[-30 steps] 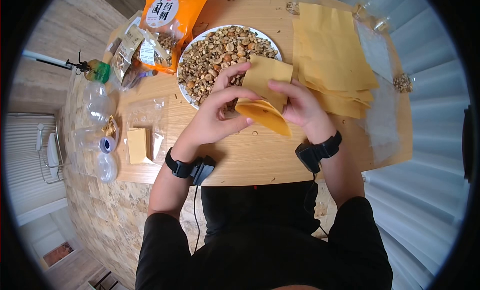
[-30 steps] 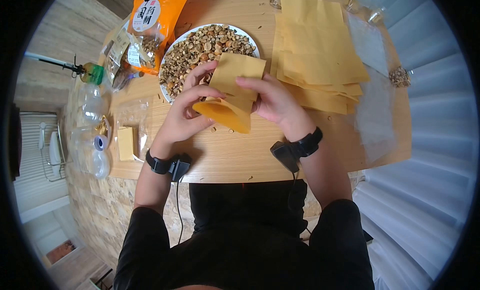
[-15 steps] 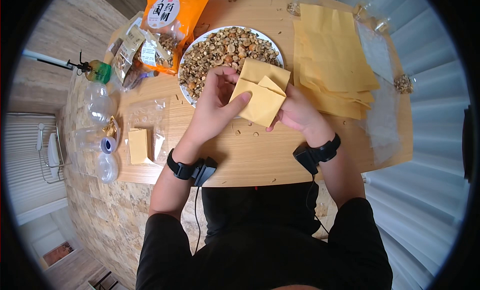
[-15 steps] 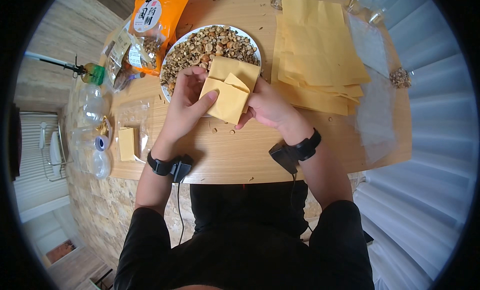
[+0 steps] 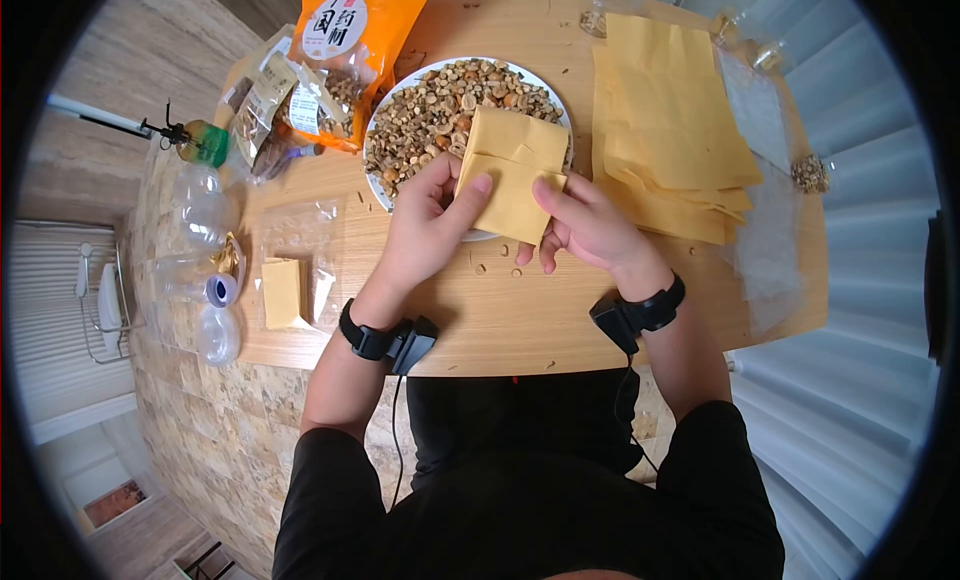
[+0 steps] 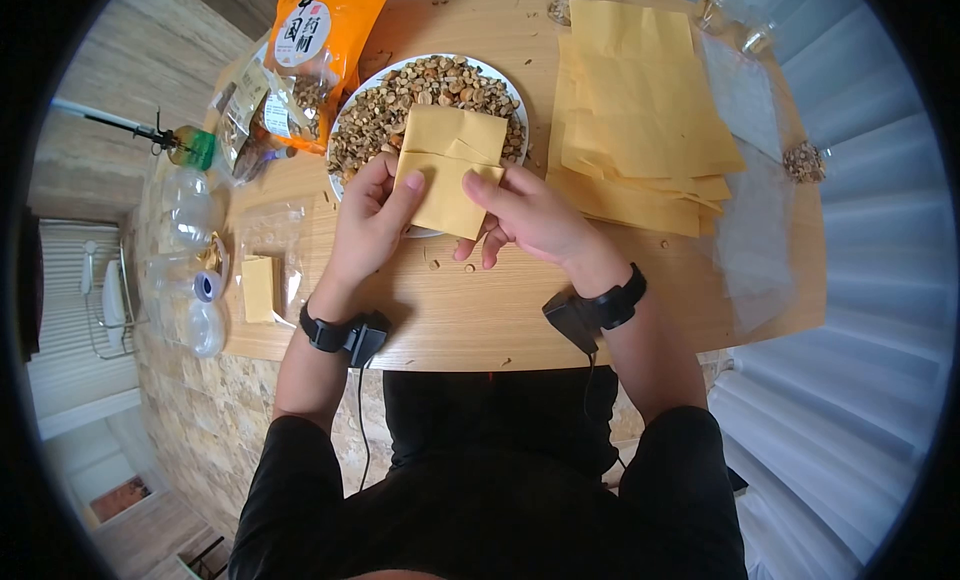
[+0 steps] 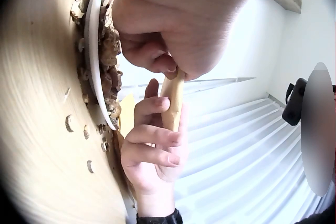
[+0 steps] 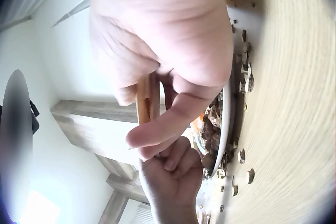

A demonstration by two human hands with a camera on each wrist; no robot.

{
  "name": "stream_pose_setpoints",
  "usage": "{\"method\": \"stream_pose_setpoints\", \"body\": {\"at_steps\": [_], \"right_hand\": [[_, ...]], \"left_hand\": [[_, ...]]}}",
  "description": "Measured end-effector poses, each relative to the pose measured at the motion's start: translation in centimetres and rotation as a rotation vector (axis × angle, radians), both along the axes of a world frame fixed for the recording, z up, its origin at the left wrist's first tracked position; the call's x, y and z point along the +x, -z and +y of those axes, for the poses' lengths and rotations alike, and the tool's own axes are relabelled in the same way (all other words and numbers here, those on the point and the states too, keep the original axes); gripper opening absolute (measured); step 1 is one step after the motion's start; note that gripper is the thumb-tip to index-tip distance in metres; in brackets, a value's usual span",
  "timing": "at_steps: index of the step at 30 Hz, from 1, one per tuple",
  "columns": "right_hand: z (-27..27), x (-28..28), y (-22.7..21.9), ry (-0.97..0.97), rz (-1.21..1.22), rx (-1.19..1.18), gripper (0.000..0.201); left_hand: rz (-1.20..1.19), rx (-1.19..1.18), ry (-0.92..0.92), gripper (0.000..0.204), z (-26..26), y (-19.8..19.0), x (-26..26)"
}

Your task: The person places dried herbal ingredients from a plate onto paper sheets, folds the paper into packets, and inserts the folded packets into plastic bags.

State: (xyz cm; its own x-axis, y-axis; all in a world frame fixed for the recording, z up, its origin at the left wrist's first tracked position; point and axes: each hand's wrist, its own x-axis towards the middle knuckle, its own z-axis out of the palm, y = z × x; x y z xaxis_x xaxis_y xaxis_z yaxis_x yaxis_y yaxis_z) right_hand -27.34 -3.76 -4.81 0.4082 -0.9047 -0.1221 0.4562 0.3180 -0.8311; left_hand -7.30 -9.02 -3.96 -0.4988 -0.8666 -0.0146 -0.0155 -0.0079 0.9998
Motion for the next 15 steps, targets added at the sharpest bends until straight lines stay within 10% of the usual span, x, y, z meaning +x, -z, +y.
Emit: {"method": "stream_pose_setpoints", "body": {"at_steps": [15], "right_hand": [[-0.4,0.3,0.4,0.110,0.057,0.061,0.039]], "left_hand": [[0.024,-0.184,-0.129,0.025,0.6,0.3,-0.3]]}}
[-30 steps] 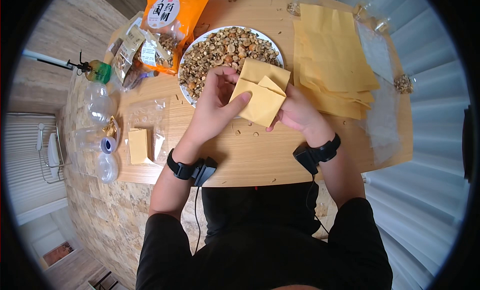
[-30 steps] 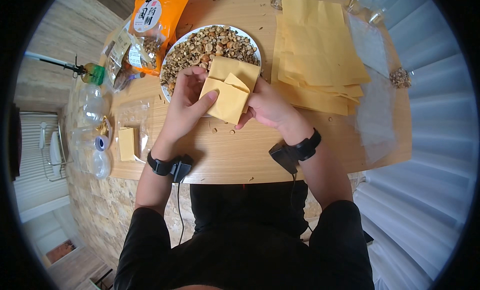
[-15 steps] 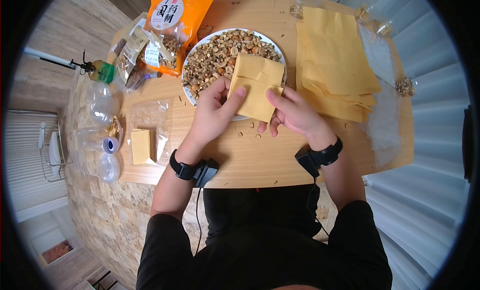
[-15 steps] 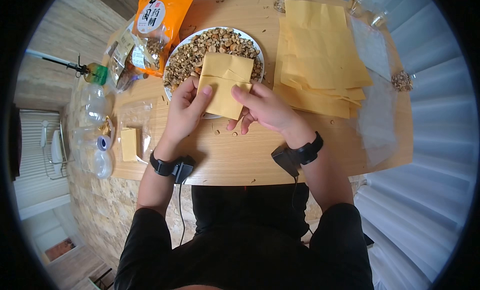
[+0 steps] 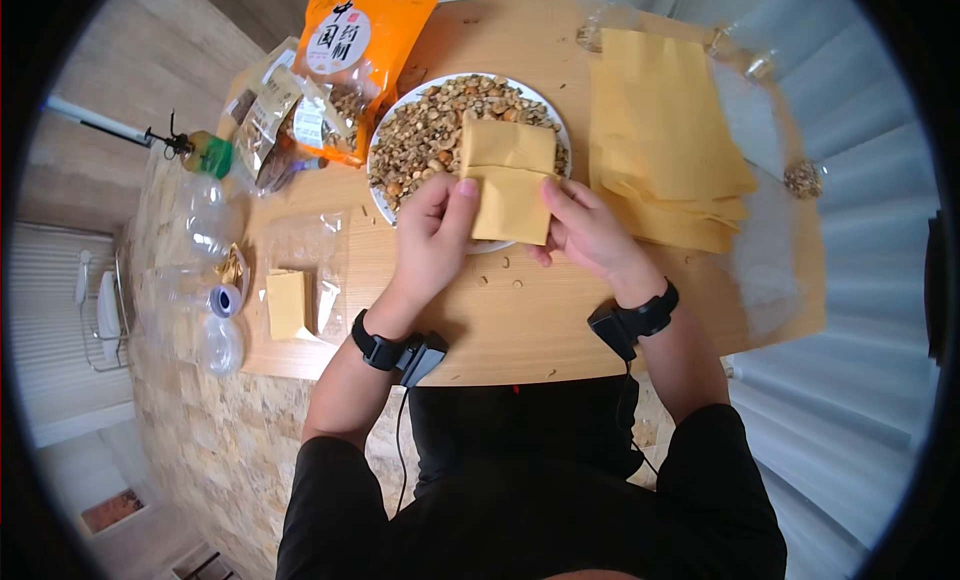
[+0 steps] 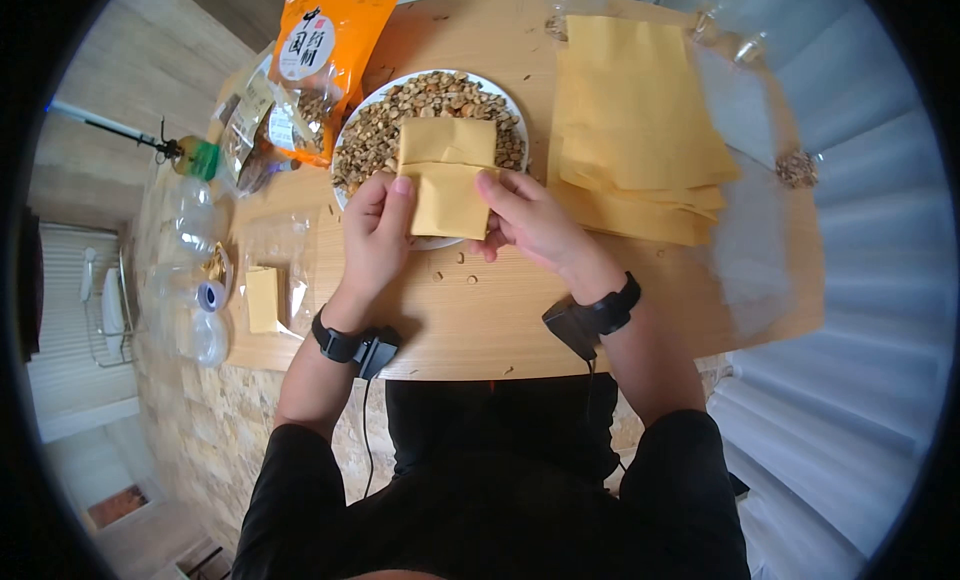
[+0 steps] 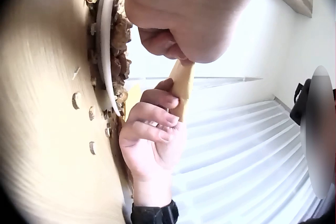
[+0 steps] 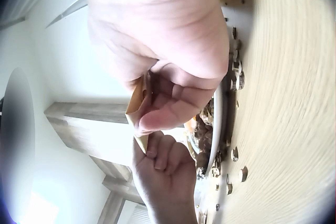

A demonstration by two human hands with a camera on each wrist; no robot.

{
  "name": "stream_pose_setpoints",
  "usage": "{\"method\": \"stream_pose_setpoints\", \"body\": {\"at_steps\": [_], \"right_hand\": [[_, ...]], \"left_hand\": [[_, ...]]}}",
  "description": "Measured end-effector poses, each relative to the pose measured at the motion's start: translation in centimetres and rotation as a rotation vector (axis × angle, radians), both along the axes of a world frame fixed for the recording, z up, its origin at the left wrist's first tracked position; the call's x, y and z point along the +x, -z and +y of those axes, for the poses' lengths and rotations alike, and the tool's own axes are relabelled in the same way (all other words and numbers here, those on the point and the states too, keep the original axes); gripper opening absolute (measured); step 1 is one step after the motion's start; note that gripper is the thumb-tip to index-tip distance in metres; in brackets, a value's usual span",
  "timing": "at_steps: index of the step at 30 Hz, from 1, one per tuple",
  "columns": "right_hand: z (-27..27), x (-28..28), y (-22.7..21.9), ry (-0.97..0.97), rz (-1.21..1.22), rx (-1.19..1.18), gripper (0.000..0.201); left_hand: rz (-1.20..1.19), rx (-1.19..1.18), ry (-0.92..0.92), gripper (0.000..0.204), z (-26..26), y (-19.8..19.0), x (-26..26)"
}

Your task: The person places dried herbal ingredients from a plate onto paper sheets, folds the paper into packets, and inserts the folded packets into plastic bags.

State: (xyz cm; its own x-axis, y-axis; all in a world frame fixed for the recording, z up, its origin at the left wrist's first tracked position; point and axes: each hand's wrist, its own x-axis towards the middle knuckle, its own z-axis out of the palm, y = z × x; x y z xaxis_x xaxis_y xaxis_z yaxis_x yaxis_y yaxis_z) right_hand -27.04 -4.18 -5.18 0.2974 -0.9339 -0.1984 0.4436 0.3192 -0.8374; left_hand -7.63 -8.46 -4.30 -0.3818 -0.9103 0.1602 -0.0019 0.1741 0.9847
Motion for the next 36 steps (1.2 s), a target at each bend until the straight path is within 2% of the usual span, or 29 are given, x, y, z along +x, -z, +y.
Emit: {"method": "stream_pose_setpoints", "body": {"at_steps": [5,7,8,10,11,13,14,16,17,19,20,22,26,30,31,33,34,35,36], "right_hand": [[0.1,0.5,0.3,0.080,0.084,-0.043,0.039],[0.0,1.2,-0.1,0.231,0.119,0.002,0.037],[-0.3,1.3,-0.6,0.240,0.127,-0.011,0.037],[-0.2,2.1,-1.6,0.361,0.299,0.013,0.035],[-0.1,2.5,-2.2,0.377,0.305,0.006,0.035],[-0.1,3.5,-3.7,0.547,0.230,-0.064,0.038],[-0.3,3.6,-3.5,0.580,0.237,-0.069,0.038],[-0.3,3.2,-1.9,0.630,0.488,-0.272,0.041],[0.1,3.3,-1.6,0.683,0.502,-0.262,0.041],[1.0,3.2,-1.6,0.683,0.738,-0.439,0.038],[1.7,3.2,-2.3,0.722,0.754,-0.435,0.038],[3.1,3.7,-3.9,0.710,0.895,-0.413,0.038],[5.3,4.0,-5.4,0.650,0.862,-0.400,0.038],[7.2,3.4,-5.8,0.662,0.900,-0.391,0.038],[7.5,3.5,-5.8,0.682,0.945,-0.411,0.038],[8.2,4.1,-5.7,0.711,0.983,-0.430,0.037],[8.5,4.5,-5.6,0.716,1.031,-0.469,0.038],[8.7,4.8,-5.5,0.721,1.079,-0.507,0.038],[9.0,5.1,-5.4,0.696,1.119,-0.528,0.035]], "left_hand": [[0.095,0.115,-0.006,0.022,0.0,-0.4,-0.1],[0.080,0.071,0.011,0.022,-0.2,0.2,0.0],[0.098,0.089,0.042,0.021,-0.1,0.2,-0.1],[0.130,0.092,0.121,0.022,0.2,-0.1,-0.1],[0.136,0.084,0.136,0.022,0.2,0.0,-0.1],[0.233,0.286,0.200,0.018,0.3,0.4,-0.1],[0.235,0.282,0.233,0.018,0.3,0.1,-0.1],[0.377,0.415,0.271,0.015,0.5,-0.2,0.0],[0.368,0.391,0.328,0.021,0.2,0.3,0.3],[0.356,0.407,0.348,0.027,0.1,0.8,0.5],[0.355,0.405,0.390,0.027,0.7,0.9,-0.1],[0.445,0.316,0.201,0.029,1.6,0.4,-1.0],[0.315,0.257,0.263,0.033,3.3,-1.8,-0.2],[0.212,0.297,0.255,0.036,4.1,-0.7,0.7],[0.210,0.290,0.263,0.036,5.6,-1.5,-0.1],[0.456,0.451,0.024,0.041,8.3,-2.6,-1.3],[0.522,0.475,0.060,0.046,8.6,-2.2,-1.4],[0.512,0.470,0.067,0.046,8.9,-1.9,-1.5],[0.449,0.404,-0.056,0.042,9.6,-1.5,-1.8]]}}
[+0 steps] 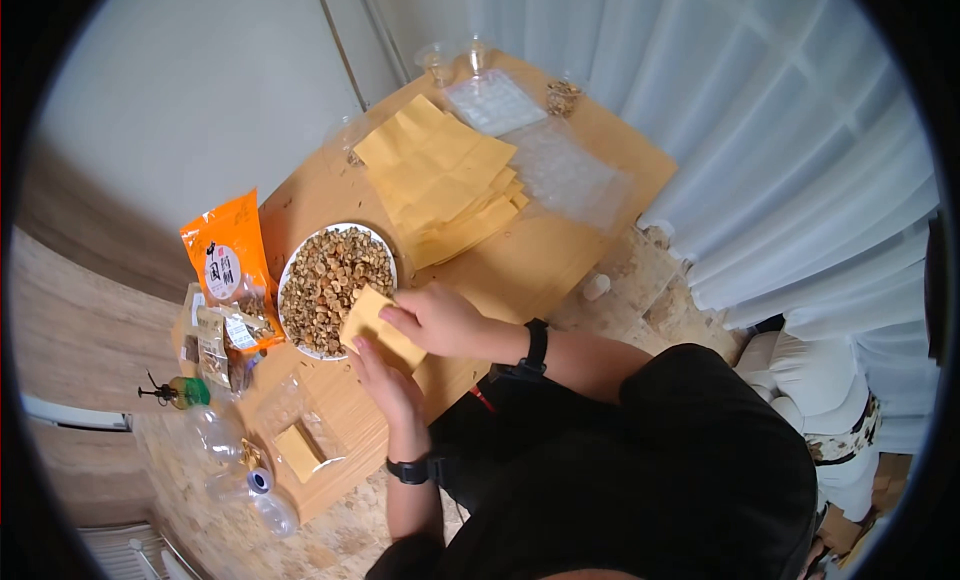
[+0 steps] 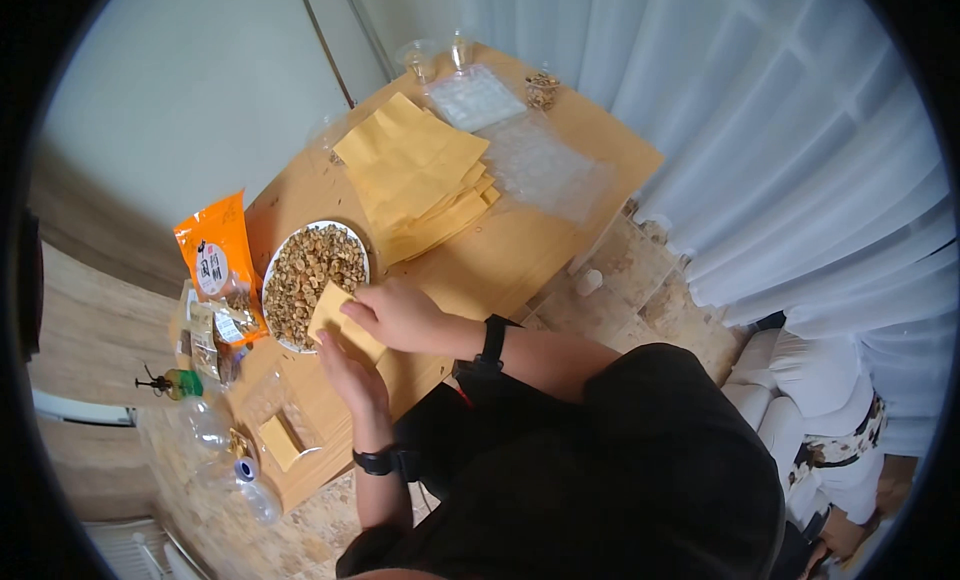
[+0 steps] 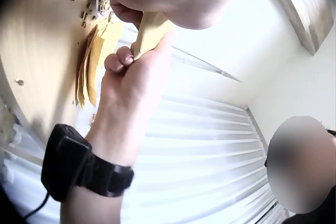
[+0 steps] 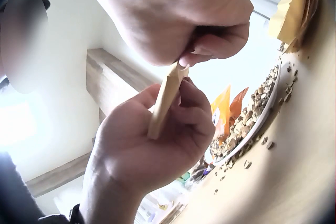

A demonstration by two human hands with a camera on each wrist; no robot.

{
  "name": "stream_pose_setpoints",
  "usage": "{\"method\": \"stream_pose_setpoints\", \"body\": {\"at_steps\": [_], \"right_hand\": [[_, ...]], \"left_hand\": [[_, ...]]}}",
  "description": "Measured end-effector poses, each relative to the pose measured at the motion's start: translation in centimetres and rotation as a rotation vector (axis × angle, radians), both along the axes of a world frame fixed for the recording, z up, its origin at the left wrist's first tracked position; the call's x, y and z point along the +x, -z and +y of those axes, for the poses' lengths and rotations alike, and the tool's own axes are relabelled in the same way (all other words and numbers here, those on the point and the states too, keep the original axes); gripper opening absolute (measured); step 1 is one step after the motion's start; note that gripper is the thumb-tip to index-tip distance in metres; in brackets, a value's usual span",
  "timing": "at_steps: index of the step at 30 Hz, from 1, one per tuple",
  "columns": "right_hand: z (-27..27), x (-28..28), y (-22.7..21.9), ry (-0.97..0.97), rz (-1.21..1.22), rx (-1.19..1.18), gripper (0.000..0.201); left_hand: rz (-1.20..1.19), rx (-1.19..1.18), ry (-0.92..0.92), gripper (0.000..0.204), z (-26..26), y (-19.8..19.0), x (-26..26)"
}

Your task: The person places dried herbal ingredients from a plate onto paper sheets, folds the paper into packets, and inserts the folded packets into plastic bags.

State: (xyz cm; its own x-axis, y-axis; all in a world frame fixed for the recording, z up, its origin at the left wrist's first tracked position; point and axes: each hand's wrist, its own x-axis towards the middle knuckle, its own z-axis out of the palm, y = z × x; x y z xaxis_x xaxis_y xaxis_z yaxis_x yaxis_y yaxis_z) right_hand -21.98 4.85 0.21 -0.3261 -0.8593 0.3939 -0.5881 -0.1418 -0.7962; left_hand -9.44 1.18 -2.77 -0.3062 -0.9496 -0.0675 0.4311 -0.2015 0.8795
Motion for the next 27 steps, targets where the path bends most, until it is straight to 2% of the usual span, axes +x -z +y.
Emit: {"method": "stream_pose_setpoints", "body": {"at_steps": [1,2,3,4,5,7,9,10,11,12,14,15,17,21,22,23,27], "right_hand": [[0.4,0.2,0.1,0.001,-0.007,-0.005,0.035],[1.1,0.3,0.0,-0.082,-0.049,0.031,0.034],[1.7,0.0,0.0,-0.165,-0.088,0.068,0.033],[2.2,-0.7,0.9,-0.253,-0.024,0.045,0.027],[3.2,-1.7,0.1,-0.251,-0.027,0.048,0.027],[5.5,-5.3,-1.6,-0.294,-0.094,0.252,0.021],[7.2,-11.5,0.9,-0.074,-0.034,0.093,0.017],[8.5,-14.8,1.0,0.127,0.059,0.125,0.025],[9.9,-17.4,-1.3,0.221,-0.016,0.300,0.037],[11.0,-20.0,-2.2,0.327,0.118,0.407,0.045],[12.4,-24.9,-1.7,0.368,0.111,0.581,0.049],[12.8,-27.0,-0.3,0.366,0.109,0.584,0.049],[13.1,-30.3,2.8,0.307,0.497,0.563,0.042],[12.4,-31.4,2.9,0.249,0.563,0.602,0.031],[12.3,-30.9,1.7,0.271,0.469,0.619,0.020],[12.4,-30.5,0.6,0.296,0.376,0.637,0.018],[13.1,-29.3,-2.7,0.395,0.190,0.565,0.026]], "left_hand": [[-0.088,-0.037,-0.122,0.039,0.4,0.0,-0.3],[-0.135,-0.032,-0.153,0.044,0.5,1.1,0.1],[-0.135,-0.036,-0.149,0.044,0.6,1.6,0.6],[-0.173,-0.040,-0.149,0.042,0.8,2.0,1.2],[-0.213,-0.041,-0.149,0.040,1.0,2.5,2.0],[-0.227,-0.030,-0.147,0.035,0.8,4.0,4.3],[-0.290,0.041,-0.123,0.035,0.9,4.7,7.4],[-0.288,0.050,-0.117,0.034,1.3,4.5,8.5],[-0.285,0.060,-0.111,0.034,1.8,4.2,9.4],[-0.259,0.105,-0.130,0.034,2.2,4.0,10.1],[-0.253,0.133,-0.141,0.034,2.7,3.2,10.7],[-0.243,0.161,-0.155,0.034,3.0,3.1,11.0],[-0.211,0.161,-0.161,0.033,3.0,3.0,11.4],[-0.280,0.110,-0.162,0.032,3.3,1.2,12.4],[-0.301,0.090,-0.167,0.032,3.3,1.0,12.6],[-0.303,0.090,-0.172,0.032,3.3,0.7,12.8],[-0.307,0.123,-0.182,0.031,2.7,0.5,13.6]]}}
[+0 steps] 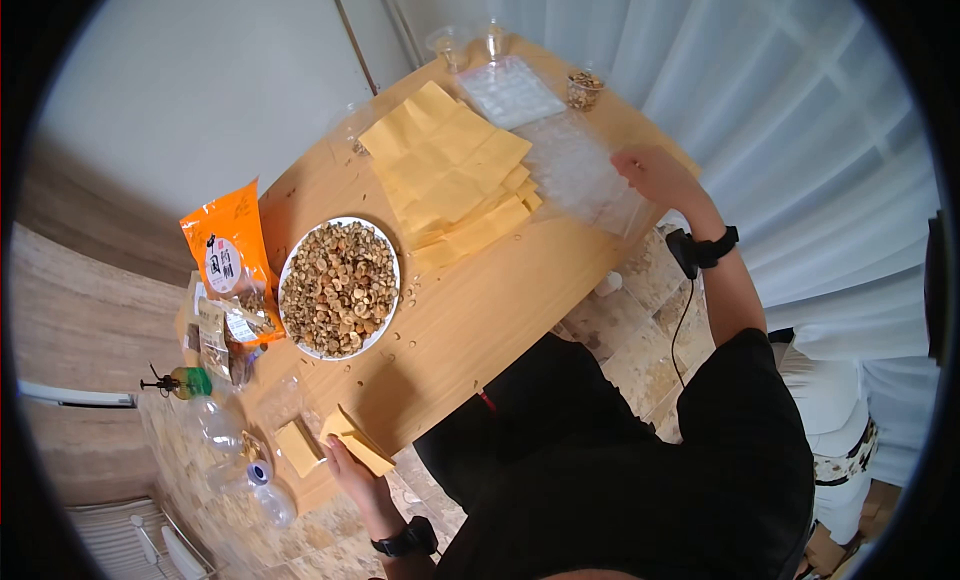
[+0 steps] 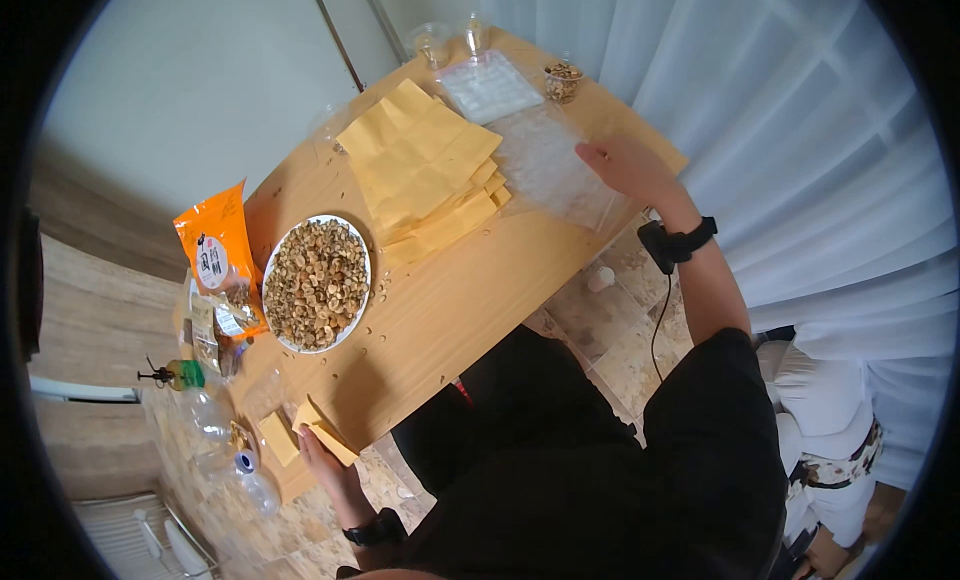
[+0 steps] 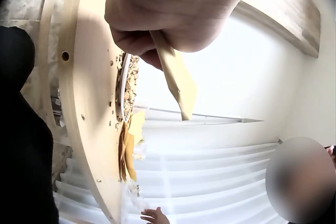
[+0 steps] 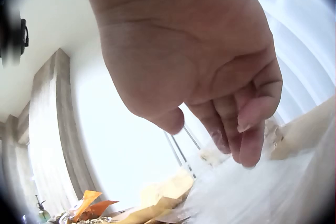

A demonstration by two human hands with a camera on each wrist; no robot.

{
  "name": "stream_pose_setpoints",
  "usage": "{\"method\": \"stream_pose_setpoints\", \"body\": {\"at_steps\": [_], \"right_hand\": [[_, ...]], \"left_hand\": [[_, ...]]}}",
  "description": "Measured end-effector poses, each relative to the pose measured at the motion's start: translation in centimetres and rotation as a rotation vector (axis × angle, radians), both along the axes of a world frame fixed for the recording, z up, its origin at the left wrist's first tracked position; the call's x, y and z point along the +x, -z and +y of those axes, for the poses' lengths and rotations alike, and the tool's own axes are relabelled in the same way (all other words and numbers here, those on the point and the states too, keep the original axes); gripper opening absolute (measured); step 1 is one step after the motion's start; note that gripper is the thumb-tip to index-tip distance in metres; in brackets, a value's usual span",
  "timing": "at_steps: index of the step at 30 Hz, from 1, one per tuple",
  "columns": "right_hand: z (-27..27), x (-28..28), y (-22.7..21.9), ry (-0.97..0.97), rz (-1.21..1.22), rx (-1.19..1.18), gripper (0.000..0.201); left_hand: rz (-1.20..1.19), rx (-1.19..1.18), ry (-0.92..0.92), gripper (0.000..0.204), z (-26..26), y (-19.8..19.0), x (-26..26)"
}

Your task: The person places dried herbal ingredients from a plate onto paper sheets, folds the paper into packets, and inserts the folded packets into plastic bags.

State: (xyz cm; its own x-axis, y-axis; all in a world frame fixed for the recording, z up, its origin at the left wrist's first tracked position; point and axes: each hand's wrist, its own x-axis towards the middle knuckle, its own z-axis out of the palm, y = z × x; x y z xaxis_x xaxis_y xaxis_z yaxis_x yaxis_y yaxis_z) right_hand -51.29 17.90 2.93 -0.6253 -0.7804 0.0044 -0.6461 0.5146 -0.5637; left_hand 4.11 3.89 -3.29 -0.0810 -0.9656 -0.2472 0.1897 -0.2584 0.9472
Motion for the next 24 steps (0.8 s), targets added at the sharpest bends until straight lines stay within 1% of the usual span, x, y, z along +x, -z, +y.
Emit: {"method": "stream_pose_setpoints", "body": {"at_steps": [2,3,4,5,6,7,8,9,10,11,12,13,14,15,16,17,18,20,21,22,24], "right_hand": [[0.4,1.6,-2.7,0.076,0.102,-0.151,0.029],[0.5,2.3,-4.1,0.073,0.106,-0.147,0.029],[0.6,2.8,-5.4,0.085,0.124,-0.164,0.024],[0.7,3.3,-6.6,0.096,0.141,-0.182,0.020],[0.7,3.6,-7.7,0.090,0.148,-0.181,0.020],[0.8,3.8,-8.6,0.035,0.177,-0.235,0.014],[0.8,4.1,-9.7,-0.021,0.208,-0.288,0.011],[0.7,4.6,-10.7,-0.030,0.217,-0.289,0.011],[0.4,5.3,-11.8,-0.106,0.211,-0.312,0.013],[0.1,6.1,-12.9,-0.184,0.204,-0.335,0.018],[-0.2,6.9,-14.2,-0.197,0.214,-0.336,0.018],[-0.6,7.9,-15.4,-0.252,0.166,-0.334,0.023],[-1.0,8.7,-16.4,-0.307,0.118,-0.330,0.027],[-1.5,9.4,-17.2,-0.321,0.127,-0.329,0.027],[-2.0,10.0,-17.9,-0.365,0.075,-0.338,0.032],[-2.7,10.6,-18.4,-0.409,0.021,-0.346,0.036],[-3.5,11.3,-18.9,-0.424,0.024,-0.347,0.036],[-5.3,12.7,-19.4,-0.519,-0.017,-0.340,0.045],[-6.3,13.5,-19.3,-0.536,-0.018,-0.339,0.045],[-7.4,14.3,-19.1,-0.592,-0.052,-0.351,0.047],[-9.4,15.7,-18.8,-0.671,-0.091,-0.361,0.050]], "left_hand": [[-0.083,-0.058,-0.011,0.030,-0.6,-0.4,0.0],[-0.027,-0.050,-0.001,0.035,-1.4,-0.1,0.5],[-0.020,-0.047,-0.005,0.035,-2.4,0.6,0.9],[-0.223,-0.074,-0.054,0.039,-3.6,1.4,1.2],[-0.426,-0.099,-0.103,0.042,-4.6,2.0,1.5],[-0.175,-0.018,-0.169,0.046,-5.9,1.6,0.7],[-0.167,-0.016,-0.175,0.046,-6.9,1.2,-0.3],[-0.103,-0.077,-0.126,0.033,-7.9,0.7,-1.4],[-0.039,-0.140,-0.078,0.028,-8.7,0.0,-2.6],[-0.029,-0.139,-0.089,0.028,-9.3,-1.2,-4.0],[0.052,-0.114,-0.036,0.026,-9.4,-3.1,-5.5],[0.133,-0.091,0.017,0.025,-9.5,-5.0,-6.9],[0.145,-0.092,0.004,0.025,-9.4,-6.8,-8.1],[0.252,-0.062,0.068,0.024,-9.2,-8.8,-9.2],[0.359,-0.036,0.133,0.022,-9.0,-10.5,-10.2],[0.411,-0.026,0.141,0.021,-9.0,-11.7,-11.0],[0.317,-0.134,0.160,0.025,-9.8,-11.5,-11.1],[0.226,-0.353,0.236,0.035,-9.6,-13.1,-11.9],[0.269,-0.329,0.211,0.041,-9.5,-13.9,-12.4],[0.307,-0.360,0.205,0.041,-9.9,-13.6,-12.3],[0.382,-0.367,0.041,0.037,-8.3,-16.6,-14.1]]}}
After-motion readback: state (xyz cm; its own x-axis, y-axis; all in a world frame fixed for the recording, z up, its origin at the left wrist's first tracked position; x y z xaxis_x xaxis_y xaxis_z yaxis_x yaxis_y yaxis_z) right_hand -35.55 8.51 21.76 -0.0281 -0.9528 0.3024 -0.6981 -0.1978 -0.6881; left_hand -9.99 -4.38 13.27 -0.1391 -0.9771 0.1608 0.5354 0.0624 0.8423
